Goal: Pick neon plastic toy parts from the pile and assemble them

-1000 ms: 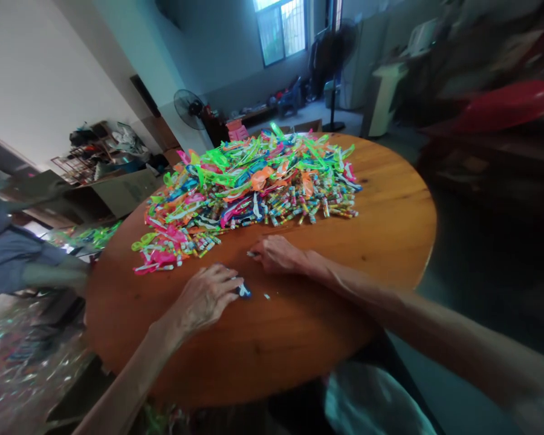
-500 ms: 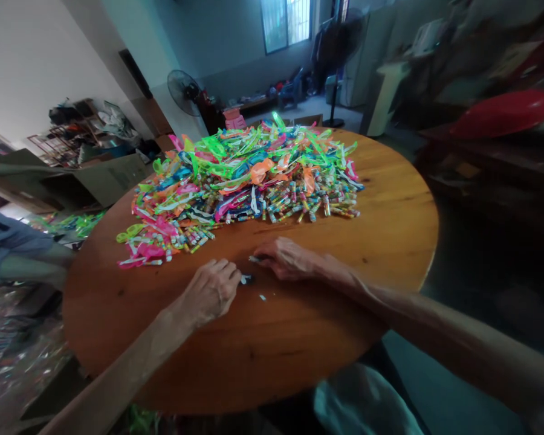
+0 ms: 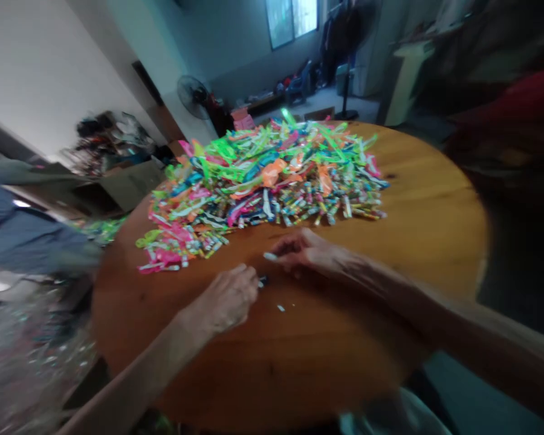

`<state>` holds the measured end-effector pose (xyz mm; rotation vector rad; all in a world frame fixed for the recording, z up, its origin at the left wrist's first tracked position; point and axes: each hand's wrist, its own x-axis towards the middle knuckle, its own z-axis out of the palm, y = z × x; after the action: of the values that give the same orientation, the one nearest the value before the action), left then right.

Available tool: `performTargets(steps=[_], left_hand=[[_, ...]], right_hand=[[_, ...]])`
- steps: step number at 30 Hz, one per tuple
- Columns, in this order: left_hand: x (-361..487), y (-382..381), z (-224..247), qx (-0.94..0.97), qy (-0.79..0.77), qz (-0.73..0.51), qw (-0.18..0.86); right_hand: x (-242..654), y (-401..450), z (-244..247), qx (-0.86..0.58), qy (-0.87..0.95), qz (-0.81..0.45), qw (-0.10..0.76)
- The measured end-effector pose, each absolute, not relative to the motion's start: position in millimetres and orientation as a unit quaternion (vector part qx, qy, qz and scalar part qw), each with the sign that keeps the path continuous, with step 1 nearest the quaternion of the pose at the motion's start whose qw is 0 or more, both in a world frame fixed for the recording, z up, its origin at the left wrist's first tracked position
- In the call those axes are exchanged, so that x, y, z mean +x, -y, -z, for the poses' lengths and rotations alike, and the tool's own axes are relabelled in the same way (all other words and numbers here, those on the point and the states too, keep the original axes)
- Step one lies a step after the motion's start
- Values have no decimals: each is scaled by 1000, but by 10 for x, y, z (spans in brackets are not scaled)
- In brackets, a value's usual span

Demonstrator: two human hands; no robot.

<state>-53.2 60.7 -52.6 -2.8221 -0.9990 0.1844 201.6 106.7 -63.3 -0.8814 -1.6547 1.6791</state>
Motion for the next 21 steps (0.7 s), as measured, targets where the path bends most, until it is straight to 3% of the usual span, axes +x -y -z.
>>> performTargets(steps=[5,10,14,21], left_hand=[[-322,-611,455,-912,382,-130,75],[-286,-644,474,-903,429,13,-1],[-354,-673,617,-900,411,126,-70],[-337,-686,653,-904,389,157,-83]], right_hand=[[2021,-1167,789,-333,620,-656,272],[2116,-1138,713,-315,785,-476,242],[2140,-1141,666,-326,802,-456,209],[2098,-1087,628,-332,848,-376,171]])
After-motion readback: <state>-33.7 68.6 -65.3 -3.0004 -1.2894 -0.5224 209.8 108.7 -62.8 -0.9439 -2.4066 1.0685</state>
